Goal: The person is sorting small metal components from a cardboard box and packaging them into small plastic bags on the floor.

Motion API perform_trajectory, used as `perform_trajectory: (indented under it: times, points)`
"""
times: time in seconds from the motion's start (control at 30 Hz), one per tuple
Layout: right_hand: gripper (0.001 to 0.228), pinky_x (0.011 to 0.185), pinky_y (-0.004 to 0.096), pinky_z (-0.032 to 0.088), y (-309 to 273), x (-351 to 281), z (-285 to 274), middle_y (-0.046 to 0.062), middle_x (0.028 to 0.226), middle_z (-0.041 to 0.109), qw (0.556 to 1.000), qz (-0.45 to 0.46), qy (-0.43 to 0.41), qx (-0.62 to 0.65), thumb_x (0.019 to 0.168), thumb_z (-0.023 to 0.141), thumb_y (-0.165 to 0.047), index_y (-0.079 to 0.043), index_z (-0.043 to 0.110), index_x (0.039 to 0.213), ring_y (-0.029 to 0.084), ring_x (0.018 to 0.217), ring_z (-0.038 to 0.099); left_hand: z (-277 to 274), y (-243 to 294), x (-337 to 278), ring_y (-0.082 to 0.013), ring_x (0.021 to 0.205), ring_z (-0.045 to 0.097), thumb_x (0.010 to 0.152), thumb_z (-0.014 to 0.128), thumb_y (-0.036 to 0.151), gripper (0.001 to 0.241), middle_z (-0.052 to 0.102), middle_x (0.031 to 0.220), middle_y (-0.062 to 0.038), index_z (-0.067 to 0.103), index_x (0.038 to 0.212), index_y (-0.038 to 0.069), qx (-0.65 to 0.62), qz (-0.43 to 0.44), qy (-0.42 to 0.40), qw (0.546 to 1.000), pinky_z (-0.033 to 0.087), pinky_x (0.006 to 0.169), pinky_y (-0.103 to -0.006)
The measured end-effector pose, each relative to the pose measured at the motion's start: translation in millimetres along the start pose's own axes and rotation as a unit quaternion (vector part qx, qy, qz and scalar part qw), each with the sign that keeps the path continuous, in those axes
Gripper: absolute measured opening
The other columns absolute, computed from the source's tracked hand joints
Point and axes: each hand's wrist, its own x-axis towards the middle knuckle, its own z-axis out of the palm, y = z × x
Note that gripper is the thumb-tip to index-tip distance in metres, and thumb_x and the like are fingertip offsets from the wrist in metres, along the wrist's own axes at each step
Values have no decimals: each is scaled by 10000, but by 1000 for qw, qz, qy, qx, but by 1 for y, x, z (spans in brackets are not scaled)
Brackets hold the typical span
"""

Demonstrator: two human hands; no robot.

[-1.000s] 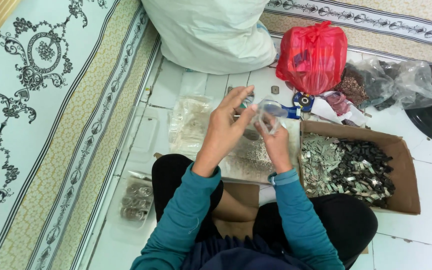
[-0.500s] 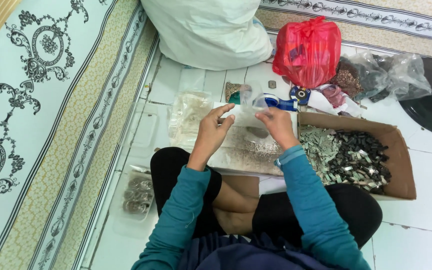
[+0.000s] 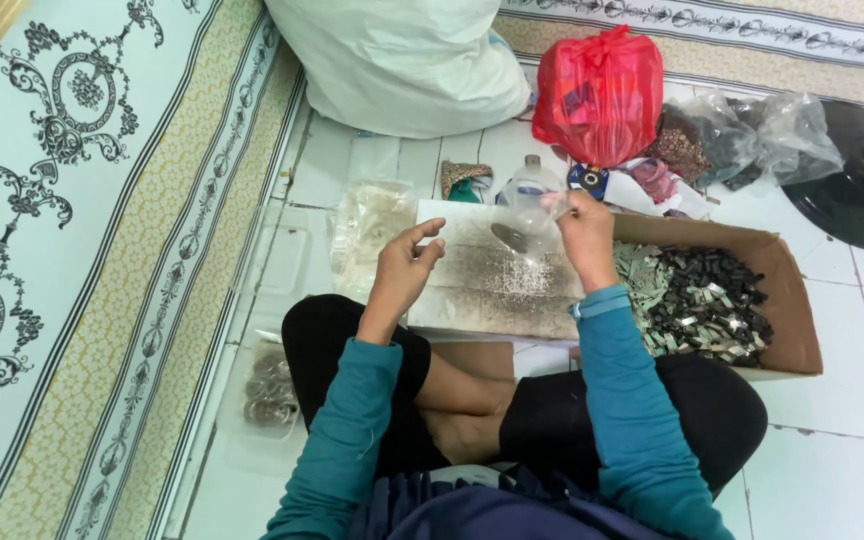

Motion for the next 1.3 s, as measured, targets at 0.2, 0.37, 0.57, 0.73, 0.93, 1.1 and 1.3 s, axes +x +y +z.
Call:
perform_trajectory:
  times: [0.2, 0.37, 0.57, 0.73, 0.93, 1.1, 1.3]
  points:
    - [152, 867, 454, 554, 36, -32, 24, 113, 950, 768, 994, 65, -91, -3, 895, 803, -231, -137, 809, 1015, 312, 948, 726, 1, -35, 10, -225, 912, 744, 986, 645, 159, 351, 700, 1242, -198, 701, 1331, 121, 38, -37, -21, 998, 610, 753, -344]
    - [192, 906, 416, 545, 38, -23, 26, 92, 999, 766, 985, 95, -130, 65, 910, 707, -122, -122, 785, 1085, 241, 988, 708, 14, -71, 30, -319, 1072, 733, 992, 638, 140, 378, 681, 1293, -217, 680, 1367, 124, 104, -58, -59, 991, 603, 849, -411]
    - [146, 944, 328, 507, -56, -33, -23, 11, 991, 685, 926, 111, -219, 286, 892, 754, -129, -69, 712, 1018, 132, 999, 626, 44, -60, 34, -484, 1388, 478, 855, 840, 246, 738, 539, 1461, -303, 535, 1510, 93, 83, -64, -191, 976, 396, 1123, -600]
    - [253, 926, 347, 562, 9, -11, -28, 48, 1084, 709, 868, 142, -224, 420, 895, 708, 27, -31, 699, 1141, 172, 997, 691, 72, -19, 32, -421, 1350, 550, 912, 769, 298, 525, 653, 1377, -255, 670, 1345, 18, 3, -114, -314, 942, 412, 1143, -525]
    - [161, 744, 274, 621, 28, -10, -43, 2, 938, 731, 865, 217, -107, 439, 910, 775, -135, -91, 746, 1062, 110, 772, 724, 102, -42, 38, -305, 1225, 612, 974, 723, 271, 452, 647, 1345, -242, 682, 1311, -27, -31, -218, -305, 927, 652, 801, -373]
    - [281, 697, 233, 596, 28, -9, -45, 15, 996, 710, 886, 198, -75, 413, 888, 827, -189, -98, 733, 1137, 92, 753, 676, 116, -91, 59, -370, 1177, 679, 972, 716, 251, 318, 709, 1239, -250, 751, 1215, 48, 75, -148, -290, 943, 655, 808, -432]
    - [187, 720, 221, 572, 32, -2, -34, 140, 855, 753, 914, 125, -75, 379, 964, 740, -203, -129, 743, 1135, 224, 808, 779, 108, -124, 73, -383, 1279, 622, 965, 712, 229, 249, 734, 1249, -173, 790, 1180, 129, 112, -92, -258, 955, 515, 1056, -482]
